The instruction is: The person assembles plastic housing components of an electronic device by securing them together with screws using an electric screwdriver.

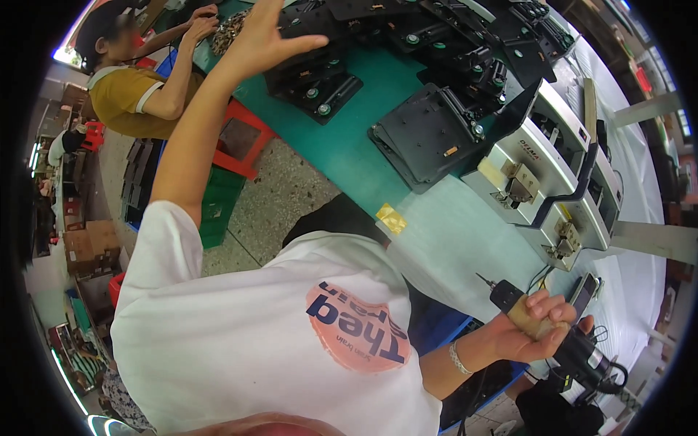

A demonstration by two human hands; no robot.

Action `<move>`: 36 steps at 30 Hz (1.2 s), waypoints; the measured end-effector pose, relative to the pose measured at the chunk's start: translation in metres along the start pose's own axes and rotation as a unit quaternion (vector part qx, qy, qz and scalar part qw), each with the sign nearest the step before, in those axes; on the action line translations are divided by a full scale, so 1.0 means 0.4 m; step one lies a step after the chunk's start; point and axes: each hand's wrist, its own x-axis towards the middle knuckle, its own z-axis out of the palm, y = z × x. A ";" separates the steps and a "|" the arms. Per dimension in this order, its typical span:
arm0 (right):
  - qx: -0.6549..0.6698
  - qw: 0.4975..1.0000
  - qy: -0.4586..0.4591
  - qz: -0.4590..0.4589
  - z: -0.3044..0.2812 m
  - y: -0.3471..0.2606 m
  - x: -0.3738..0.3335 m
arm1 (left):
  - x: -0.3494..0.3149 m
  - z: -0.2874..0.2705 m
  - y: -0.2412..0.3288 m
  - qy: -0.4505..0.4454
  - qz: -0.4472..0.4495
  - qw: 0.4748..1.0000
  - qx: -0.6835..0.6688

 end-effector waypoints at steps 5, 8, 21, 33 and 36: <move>-0.020 0.999 -0.031 0.015 0.046 0.010 -0.015 | 0.192 0.031 0.040 -0.170 -0.079 0.982 -0.002; -0.038 0.995 -0.072 0.050 0.065 -0.004 -0.039 | 0.244 0.077 0.033 -0.235 -0.100 0.967 -0.022; 0.043 0.989 -0.134 -0.036 0.062 0.036 0.103 | 0.041 0.055 0.227 -0.025 -0.002 0.994 -0.111; 0.020 0.983 -0.175 0.048 0.091 0.108 0.208 | -0.372 0.274 0.546 -0.278 0.202 0.873 -0.346; -0.033 0.978 -0.204 0.023 0.083 0.144 0.220 | -0.377 0.327 0.569 -0.269 0.205 0.879 -0.336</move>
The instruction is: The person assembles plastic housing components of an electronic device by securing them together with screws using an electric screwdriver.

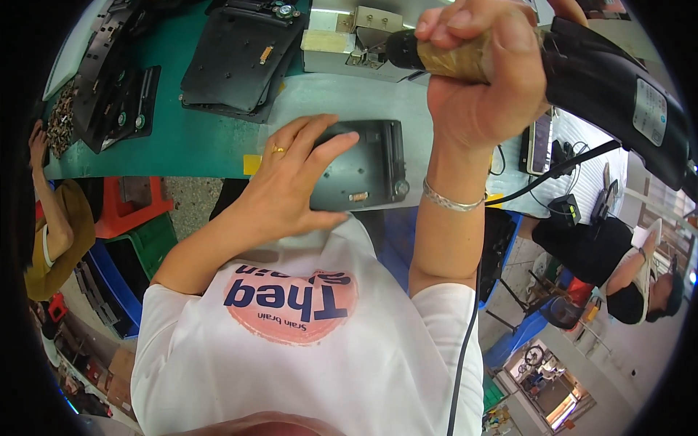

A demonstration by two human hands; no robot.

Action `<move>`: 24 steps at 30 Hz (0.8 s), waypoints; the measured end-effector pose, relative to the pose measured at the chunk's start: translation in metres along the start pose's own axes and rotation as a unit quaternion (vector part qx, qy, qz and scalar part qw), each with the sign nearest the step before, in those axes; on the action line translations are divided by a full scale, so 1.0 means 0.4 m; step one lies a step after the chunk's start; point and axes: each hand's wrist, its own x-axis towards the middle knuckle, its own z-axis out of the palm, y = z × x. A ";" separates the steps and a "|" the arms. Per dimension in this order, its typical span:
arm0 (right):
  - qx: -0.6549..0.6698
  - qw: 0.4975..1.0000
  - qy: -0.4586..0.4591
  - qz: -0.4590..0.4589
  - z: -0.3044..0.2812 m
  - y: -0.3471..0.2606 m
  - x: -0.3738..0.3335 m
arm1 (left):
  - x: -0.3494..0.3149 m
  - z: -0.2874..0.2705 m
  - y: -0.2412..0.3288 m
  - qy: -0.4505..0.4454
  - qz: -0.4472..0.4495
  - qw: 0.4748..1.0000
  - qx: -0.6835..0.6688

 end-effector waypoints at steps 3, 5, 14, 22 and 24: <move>-0.010 0.999 -0.041 -0.025 -0.024 0.025 0.013 | 0.021 0.000 -0.022 0.001 0.000 1.000 0.018; -0.012 0.999 -0.019 -0.026 -0.014 0.042 0.011 | 0.021 0.001 -0.031 -0.008 -0.013 0.999 0.051; -0.021 0.999 -0.028 -0.032 0.022 0.048 0.011 | 0.022 -0.006 -0.041 -0.021 -0.036 0.999 0.031; -0.086 0.996 0.030 0.008 0.109 0.018 0.019 | 0.018 -0.009 -0.046 -0.018 -0.037 0.999 0.029; -0.105 0.994 0.016 0.026 0.116 0.016 0.027 | 0.015 -0.009 -0.048 -0.020 -0.036 0.999 0.030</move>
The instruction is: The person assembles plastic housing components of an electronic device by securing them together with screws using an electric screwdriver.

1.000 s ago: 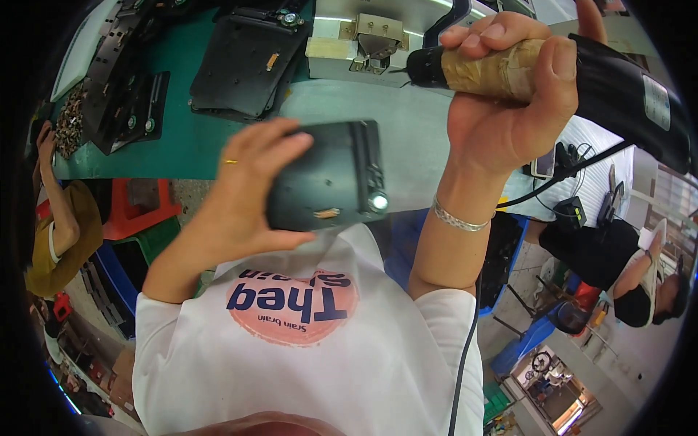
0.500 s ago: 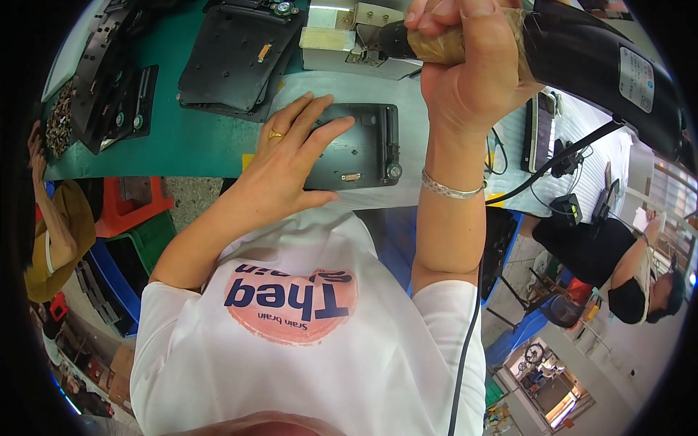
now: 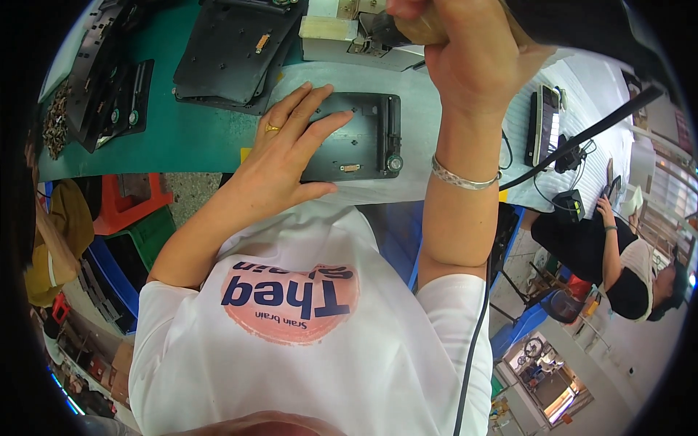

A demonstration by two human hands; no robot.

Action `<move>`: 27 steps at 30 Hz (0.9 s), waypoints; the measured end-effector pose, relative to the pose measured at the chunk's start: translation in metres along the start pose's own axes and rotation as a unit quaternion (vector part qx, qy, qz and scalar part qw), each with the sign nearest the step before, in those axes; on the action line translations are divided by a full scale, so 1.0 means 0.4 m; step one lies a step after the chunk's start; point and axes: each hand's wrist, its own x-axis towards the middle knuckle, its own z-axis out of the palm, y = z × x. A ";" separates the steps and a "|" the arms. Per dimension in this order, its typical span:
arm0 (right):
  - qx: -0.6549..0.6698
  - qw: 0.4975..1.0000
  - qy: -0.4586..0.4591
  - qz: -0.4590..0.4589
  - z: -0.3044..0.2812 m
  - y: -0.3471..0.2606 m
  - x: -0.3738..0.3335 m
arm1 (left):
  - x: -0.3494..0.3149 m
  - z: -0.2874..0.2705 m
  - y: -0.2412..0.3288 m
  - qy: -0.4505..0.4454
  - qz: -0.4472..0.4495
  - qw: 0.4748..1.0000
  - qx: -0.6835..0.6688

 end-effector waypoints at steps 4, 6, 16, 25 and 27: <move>-0.010 1.000 -0.024 0.018 0.002 0.003 0.013 | -0.002 0.001 0.003 -0.004 0.009 1.000 0.002; 0.003 0.999 -0.041 0.029 -0.003 0.008 0.021 | -0.005 0.005 0.001 -0.005 0.013 1.000 0.004; 0.032 0.993 -0.102 0.056 -0.114 -0.027 -0.036 | -0.015 0.012 -0.004 0.034 0.046 0.998 0.036; 0.127 0.980 -0.136 0.076 -0.204 -0.096 -0.206 | 0.014 0.089 0.040 0.104 0.195 0.975 0.036; 0.104 0.985 -0.120 0.072 -0.202 -0.094 -0.226 | 0.029 0.116 0.045 0.143 0.227 0.960 0.074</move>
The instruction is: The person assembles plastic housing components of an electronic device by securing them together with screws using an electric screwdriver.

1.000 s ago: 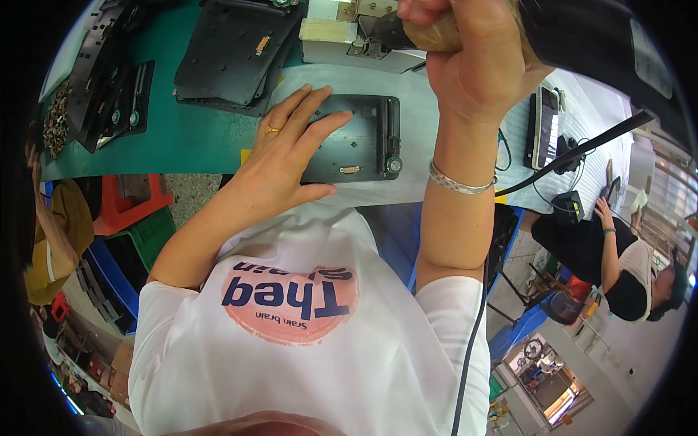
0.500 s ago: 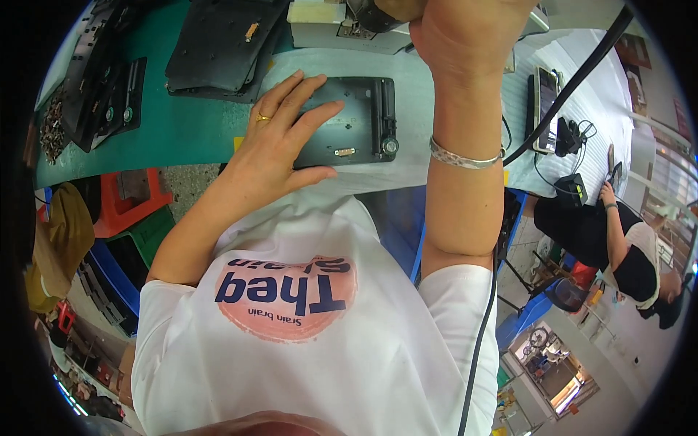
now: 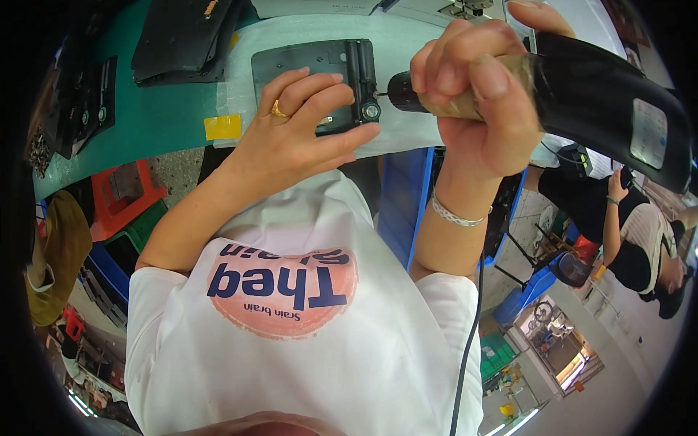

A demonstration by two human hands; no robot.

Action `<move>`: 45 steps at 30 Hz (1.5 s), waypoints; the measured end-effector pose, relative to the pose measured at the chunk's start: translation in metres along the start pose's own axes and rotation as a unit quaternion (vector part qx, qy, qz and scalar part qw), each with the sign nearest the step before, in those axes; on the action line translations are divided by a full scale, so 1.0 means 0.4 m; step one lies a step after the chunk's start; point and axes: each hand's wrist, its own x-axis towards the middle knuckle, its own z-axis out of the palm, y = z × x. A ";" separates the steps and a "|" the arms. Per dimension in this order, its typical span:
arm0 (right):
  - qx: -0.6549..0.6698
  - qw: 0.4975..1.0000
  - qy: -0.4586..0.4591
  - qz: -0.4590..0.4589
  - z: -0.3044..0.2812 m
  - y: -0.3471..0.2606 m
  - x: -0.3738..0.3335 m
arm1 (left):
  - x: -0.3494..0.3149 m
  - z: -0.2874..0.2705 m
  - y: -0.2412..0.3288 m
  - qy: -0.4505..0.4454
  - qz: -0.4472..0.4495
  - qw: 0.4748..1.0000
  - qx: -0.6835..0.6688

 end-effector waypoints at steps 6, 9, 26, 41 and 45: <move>0.015 1.000 0.017 0.001 -0.010 0.035 -0.030 | -0.007 0.023 -0.010 -0.027 -0.029 0.999 0.027; 0.008 1.000 0.023 0.000 -0.012 0.035 -0.035 | -0.003 0.021 -0.011 -0.033 -0.033 0.999 0.010; -0.039 0.999 -0.007 -0.007 0.038 0.051 -0.012 | -0.002 0.021 -0.012 -0.024 -0.047 0.998 -0.017; -0.052 0.992 0.111 -0.030 0.095 0.081 0.000 | 0.001 0.024 -0.020 -0.018 -0.054 0.998 -0.035; -0.070 0.985 0.148 -0.055 0.124 0.081 -0.010 | 0.000 0.020 -0.015 -0.018 -0.052 0.998 -0.028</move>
